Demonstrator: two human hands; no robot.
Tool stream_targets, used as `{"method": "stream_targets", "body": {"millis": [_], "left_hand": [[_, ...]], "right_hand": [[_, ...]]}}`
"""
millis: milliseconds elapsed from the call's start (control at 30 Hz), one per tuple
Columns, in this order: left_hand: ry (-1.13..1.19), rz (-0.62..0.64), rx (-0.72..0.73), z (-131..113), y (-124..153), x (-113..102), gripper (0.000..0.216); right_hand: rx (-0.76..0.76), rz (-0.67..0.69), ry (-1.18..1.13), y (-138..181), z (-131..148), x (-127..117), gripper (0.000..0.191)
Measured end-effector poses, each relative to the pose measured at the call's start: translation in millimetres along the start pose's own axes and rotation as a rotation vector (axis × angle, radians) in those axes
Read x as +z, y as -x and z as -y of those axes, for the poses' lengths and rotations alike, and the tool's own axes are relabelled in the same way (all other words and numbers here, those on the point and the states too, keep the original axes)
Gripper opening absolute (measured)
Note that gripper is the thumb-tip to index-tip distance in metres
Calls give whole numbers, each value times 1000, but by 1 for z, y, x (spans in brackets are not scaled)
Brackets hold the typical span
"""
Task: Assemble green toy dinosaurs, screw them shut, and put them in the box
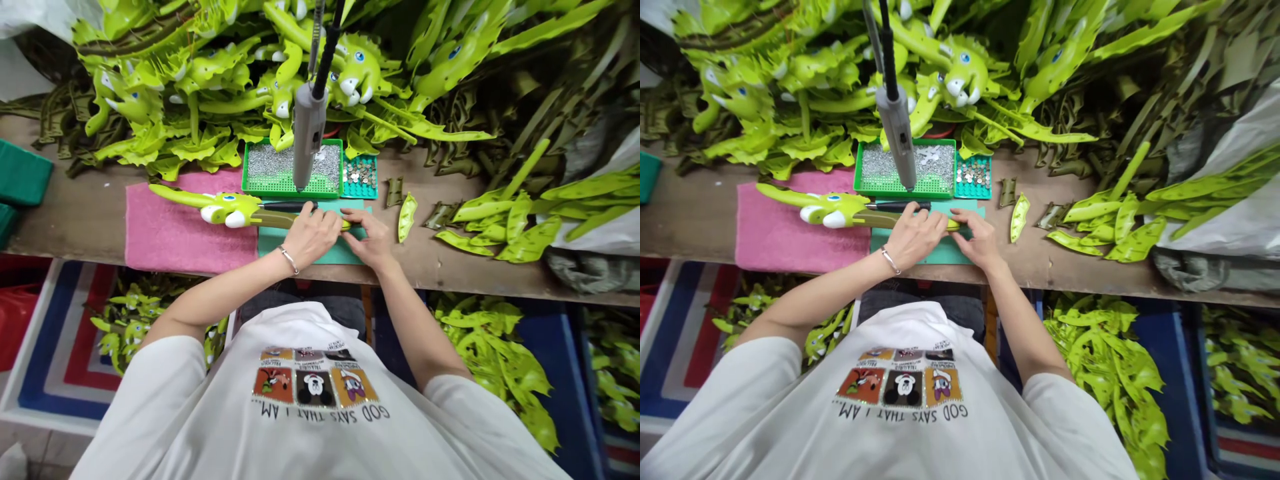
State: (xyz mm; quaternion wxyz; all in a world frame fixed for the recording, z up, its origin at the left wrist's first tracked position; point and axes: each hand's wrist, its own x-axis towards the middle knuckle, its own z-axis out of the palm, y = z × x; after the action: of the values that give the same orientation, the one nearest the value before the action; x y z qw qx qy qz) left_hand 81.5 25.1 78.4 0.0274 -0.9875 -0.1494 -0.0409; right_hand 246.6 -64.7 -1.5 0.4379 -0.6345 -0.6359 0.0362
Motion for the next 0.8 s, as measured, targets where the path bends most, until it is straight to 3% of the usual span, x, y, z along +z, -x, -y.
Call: {"method": "stream_targets", "body": {"millis": [133,333,533,633,700,800], "left_hand": [[-12,13,-48,-11,-7,5,37],[63,58,-9,-11,-9,12,43],[94,81,-44,-23,-1,16,45],[108,23,-85,-21,24,7,45],[106,-14,-163,-6,52,-4,47],[88,51,-482,41,107,-16,54]], "right_hand": [[-18,-49,83,6,-5,0,13],[-52,-29,205,10,-10,1,12],[-155,-54,148,15,-7,2,12],[-165,23,169,18,-4,-2,20],[-166,88,204,17,0,-9,28],[-211,171,226,11,13,-16,41]]}}
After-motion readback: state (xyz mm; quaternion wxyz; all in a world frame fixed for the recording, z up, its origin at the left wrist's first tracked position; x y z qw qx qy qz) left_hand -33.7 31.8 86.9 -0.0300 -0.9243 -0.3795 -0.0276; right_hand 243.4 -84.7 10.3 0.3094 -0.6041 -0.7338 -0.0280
